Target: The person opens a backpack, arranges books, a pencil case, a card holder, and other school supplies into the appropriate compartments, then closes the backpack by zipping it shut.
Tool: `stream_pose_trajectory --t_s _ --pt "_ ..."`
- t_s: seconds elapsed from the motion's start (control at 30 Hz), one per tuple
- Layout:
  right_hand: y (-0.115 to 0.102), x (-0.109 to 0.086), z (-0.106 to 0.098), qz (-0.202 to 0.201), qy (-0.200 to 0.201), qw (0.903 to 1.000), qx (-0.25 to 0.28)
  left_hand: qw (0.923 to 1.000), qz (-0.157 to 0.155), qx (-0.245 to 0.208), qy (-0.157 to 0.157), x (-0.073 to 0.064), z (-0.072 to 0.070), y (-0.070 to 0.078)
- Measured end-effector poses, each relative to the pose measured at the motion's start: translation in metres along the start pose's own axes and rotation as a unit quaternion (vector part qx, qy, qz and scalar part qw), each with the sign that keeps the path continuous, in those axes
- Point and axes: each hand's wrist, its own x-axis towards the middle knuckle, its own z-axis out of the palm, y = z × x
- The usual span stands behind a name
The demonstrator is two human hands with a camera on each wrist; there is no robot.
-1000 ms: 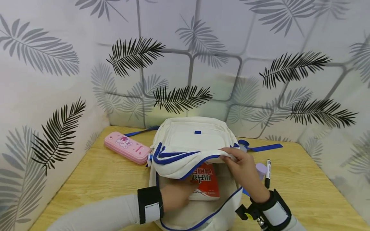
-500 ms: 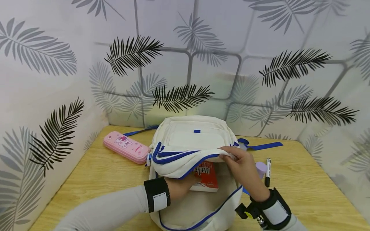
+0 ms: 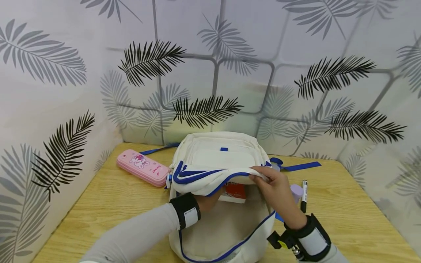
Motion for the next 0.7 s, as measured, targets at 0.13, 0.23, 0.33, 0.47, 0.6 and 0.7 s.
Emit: stream_pose_trajectory --t_s 0.13,0.23,0.33,0.47,0.6,0.7 --pt "0.000 0.000 0.000 0.002 0.000 1.0000 0.004 0.9983 0.034 0.042 0.020 0.007 -0.001 -0.004" --pt "0.000 0.000 0.000 0.002 0.000 1.0000 0.004 0.9969 0.044 0.065 0.001 0.012 0.001 -0.013" --pt "0.000 0.001 0.000 0.000 0.000 1.0000 0.005 0.9982 0.025 0.045 -0.031 0.016 0.004 -0.021" --pt "-0.001 0.001 0.000 0.000 0.001 1.0000 0.000 0.9987 0.010 -0.001 -0.050 0.016 0.002 -0.020" --pt "-0.002 0.001 0.000 0.005 0.004 1.0000 -0.006 0.9981 0.031 -0.019 -0.049 0.010 -0.004 -0.008" --pt "-0.002 0.001 0.001 0.009 0.000 0.9999 -0.009 0.9965 0.035 0.053 -0.055 0.002 -0.006 -0.003"
